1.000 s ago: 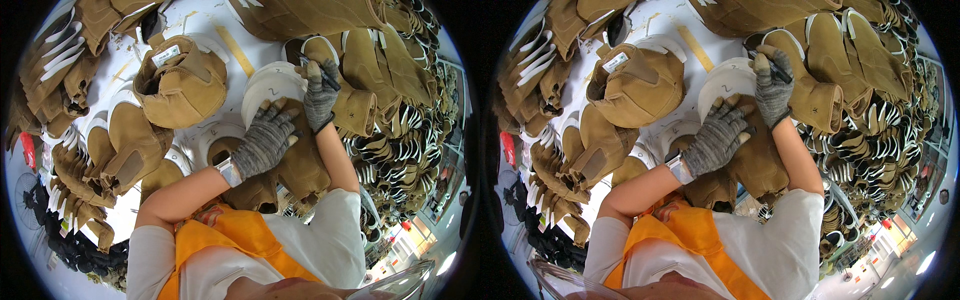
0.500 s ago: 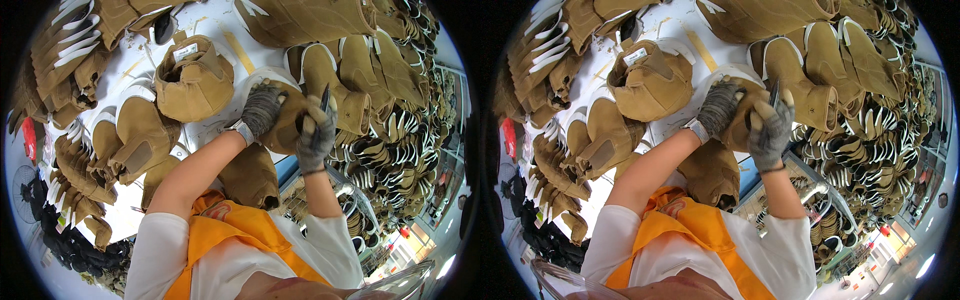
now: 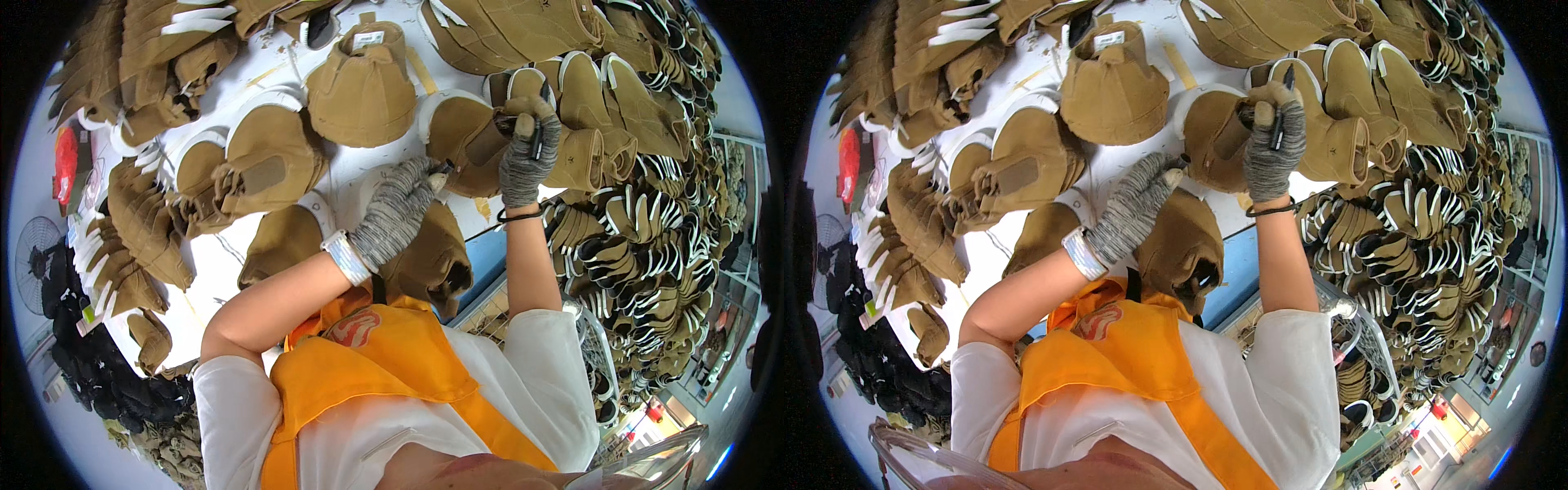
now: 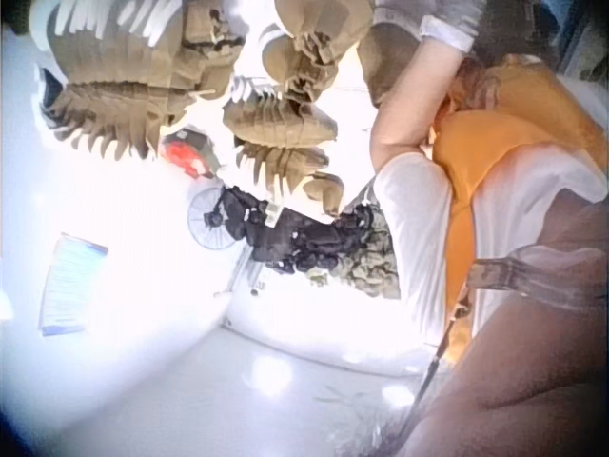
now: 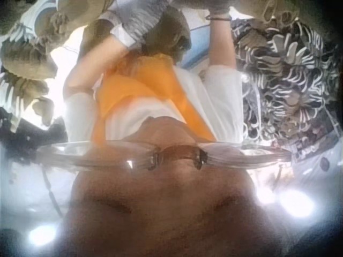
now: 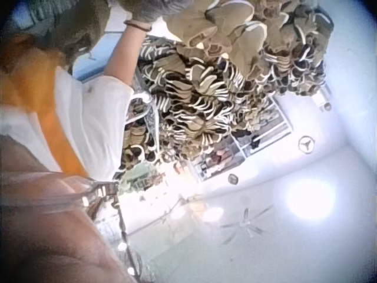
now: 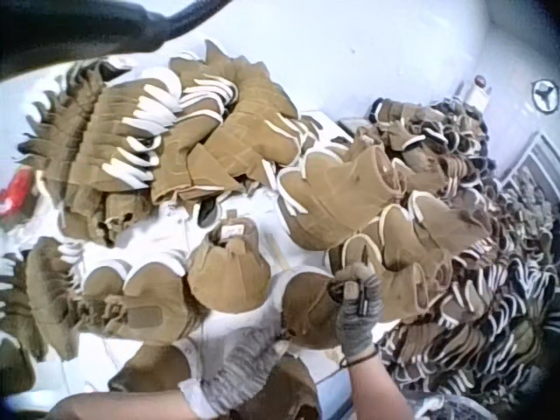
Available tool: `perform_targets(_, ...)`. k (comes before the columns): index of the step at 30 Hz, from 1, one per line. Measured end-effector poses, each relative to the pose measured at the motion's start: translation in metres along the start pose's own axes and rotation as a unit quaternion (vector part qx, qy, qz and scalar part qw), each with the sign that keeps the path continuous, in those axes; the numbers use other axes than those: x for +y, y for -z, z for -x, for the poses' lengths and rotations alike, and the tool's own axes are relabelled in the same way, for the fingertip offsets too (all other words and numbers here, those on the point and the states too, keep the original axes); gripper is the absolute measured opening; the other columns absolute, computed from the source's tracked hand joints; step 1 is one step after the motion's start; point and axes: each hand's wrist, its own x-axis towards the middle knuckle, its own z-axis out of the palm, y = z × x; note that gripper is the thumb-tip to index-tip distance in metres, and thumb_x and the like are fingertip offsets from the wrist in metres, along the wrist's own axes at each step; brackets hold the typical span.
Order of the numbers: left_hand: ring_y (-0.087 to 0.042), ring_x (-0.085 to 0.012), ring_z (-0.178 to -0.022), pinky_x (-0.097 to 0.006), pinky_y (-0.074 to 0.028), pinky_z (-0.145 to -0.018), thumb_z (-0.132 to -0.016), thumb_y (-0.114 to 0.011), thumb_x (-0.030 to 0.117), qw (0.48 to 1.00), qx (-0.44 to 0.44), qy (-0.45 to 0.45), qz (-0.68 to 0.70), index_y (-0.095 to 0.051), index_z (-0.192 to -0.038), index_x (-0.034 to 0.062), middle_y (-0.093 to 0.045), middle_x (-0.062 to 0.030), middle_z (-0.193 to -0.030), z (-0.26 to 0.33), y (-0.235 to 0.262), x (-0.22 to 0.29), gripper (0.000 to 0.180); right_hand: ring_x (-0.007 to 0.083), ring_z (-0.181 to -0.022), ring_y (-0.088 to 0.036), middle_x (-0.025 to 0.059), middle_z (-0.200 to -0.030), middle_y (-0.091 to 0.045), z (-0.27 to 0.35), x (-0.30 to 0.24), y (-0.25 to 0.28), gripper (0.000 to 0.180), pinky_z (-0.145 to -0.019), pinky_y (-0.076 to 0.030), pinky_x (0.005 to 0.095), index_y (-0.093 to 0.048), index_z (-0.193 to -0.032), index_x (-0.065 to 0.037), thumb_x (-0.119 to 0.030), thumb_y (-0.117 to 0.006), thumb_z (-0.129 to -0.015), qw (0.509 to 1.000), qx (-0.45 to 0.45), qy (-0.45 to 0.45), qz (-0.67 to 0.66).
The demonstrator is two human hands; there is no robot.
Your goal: The person picks up various shoe uppers, marks specific areas with a pen, and trims excess material and threads from the inside and outside using snips.
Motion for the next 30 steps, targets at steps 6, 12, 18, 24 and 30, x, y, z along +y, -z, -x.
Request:
perform_targets(6, -0.057, -0.0126, -0.101, -0.026, -0.046, -0.091, -0.093, -0.062, 0.010, 0.994, 0.007, -0.102, 0.024, -0.058, -0.117, -0.0013, -0.063, -0.0077, -0.109, 0.060, 0.032, 0.034, 0.026, 0.0185, -0.094, -0.061, 0.0073, -0.102, -0.065, 0.019, -0.110, 0.019, 0.029, -0.085, -0.049, 0.0313, -0.063, -0.112, -0.002, -0.025, -0.062, -0.094, 0.988, -0.079, -0.048, -0.124)
perform_targets(12, -0.060, -0.0200, -0.095, -0.031, -0.048, -0.085, -0.092, -0.062, 0.010, 0.966, 0.044, -0.219, -0.131, -0.061, -0.113, -0.0011, -0.064, -0.0116, -0.104, 0.187, 0.067, 0.039, 0.024, 0.0171, -0.084, -0.061, 0.0059, -0.091, -0.067, 0.101, -0.252, 0.019, 0.024, -0.076, -0.050, 0.0310, -0.065, -0.100, -0.003, -0.025, -0.062, -0.094, 0.973, -0.187, -0.092, -0.099)
perform_targets(18, -0.063, -0.0225, -0.090, -0.032, -0.049, -0.083, -0.094, -0.059, 0.012, 0.973, 0.059, -0.151, -0.162, -0.064, -0.109, -0.0002, -0.066, -0.0124, -0.097, 0.355, 0.104, 0.006, 0.020, 0.0170, -0.080, -0.062, 0.0085, -0.090, -0.066, 0.216, -0.321, 0.024, 0.022, -0.070, -0.049, 0.0298, -0.064, -0.102, -0.003, -0.023, -0.062, -0.092, 0.945, -0.263, -0.138, -0.136)
perform_targets(24, -0.063, -0.0283, -0.094, -0.034, -0.050, -0.081, -0.090, -0.062, 0.014, 0.984, 0.105, -0.144, -0.031, -0.065, -0.109, 0.0010, -0.066, -0.0161, -0.098, 0.466, 0.118, -0.040, 0.022, 0.0170, -0.077, -0.062, 0.0088, -0.090, -0.066, 0.313, -0.383, -0.001, 0.023, -0.071, -0.050, 0.0275, -0.064, -0.097, -0.001, -0.023, -0.064, -0.091, 0.901, -0.375, -0.181, -0.119)
perform_targets(30, -0.048, -0.0135, -0.078, -0.028, -0.040, -0.078, -0.099, -0.052, 0.037, 0.970, -0.011, 0.041, 0.238, -0.061, -0.097, 0.0007, -0.054, -0.0023, -0.081, 0.521, 0.144, -0.055, 0.038, 0.0196, -0.084, -0.064, 0.0105, -0.097, -0.065, 0.345, -0.420, -0.020, 0.022, -0.076, -0.052, 0.0300, -0.065, -0.104, -0.003, -0.020, -0.065, -0.091, 0.817, -0.467, -0.270, -0.205)
